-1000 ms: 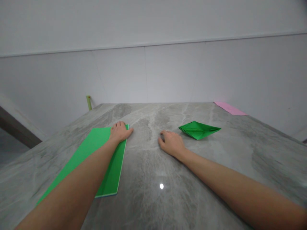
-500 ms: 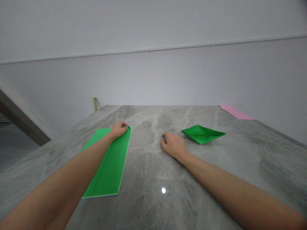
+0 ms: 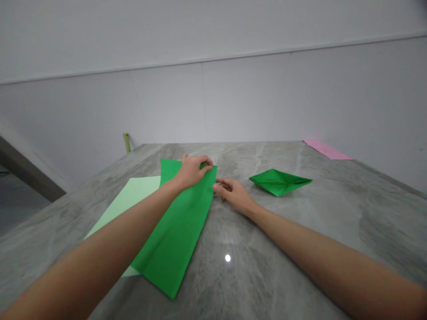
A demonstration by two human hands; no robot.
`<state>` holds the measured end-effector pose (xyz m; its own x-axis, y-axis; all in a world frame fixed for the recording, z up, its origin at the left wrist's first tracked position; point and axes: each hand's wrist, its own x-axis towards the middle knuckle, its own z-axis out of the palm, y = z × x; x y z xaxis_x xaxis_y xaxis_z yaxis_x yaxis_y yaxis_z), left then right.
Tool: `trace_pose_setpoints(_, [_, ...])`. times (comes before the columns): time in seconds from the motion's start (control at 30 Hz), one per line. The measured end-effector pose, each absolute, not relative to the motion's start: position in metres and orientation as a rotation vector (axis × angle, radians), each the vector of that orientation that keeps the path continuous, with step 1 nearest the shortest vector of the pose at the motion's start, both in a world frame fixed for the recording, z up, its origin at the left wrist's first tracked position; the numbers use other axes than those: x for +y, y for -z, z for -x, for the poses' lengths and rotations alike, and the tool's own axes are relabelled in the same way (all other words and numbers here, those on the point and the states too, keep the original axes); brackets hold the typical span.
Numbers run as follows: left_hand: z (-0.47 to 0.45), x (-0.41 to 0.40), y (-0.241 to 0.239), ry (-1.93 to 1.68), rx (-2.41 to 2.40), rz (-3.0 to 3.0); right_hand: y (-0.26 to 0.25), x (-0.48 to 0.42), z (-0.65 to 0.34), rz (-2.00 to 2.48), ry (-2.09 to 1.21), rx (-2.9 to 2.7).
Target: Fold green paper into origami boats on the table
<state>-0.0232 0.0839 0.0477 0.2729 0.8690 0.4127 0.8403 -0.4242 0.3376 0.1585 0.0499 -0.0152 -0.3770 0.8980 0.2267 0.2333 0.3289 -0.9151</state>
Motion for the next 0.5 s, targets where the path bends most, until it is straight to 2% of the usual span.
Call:
trace_pose_setpoints(0.13, [-0.012, 0.067, -0.061, -0.999, 1.655, -2.473, 0.028, 0.062, -0.164, 1.082, -1.135, -1.592])
trace_pose_setpoints(0.27, [0.031, 0.056, -0.054, -1.166, 2.143, -1.998, 0.036, 0.072, -0.173, 1.202, -1.016, -1.405])
trace_pose_setpoints(0.4, [0.109, 0.033, -0.026, -1.080, 2.426, -1.640, 0.036, 0.076, -0.177, 1.205, -1.018, -1.282])
trace_pose_setpoints(0.5, [0.140, 0.011, -0.007, -0.883, 2.420, -1.614, 0.032, 0.073, -0.174, 1.121, -1.130, -1.243])
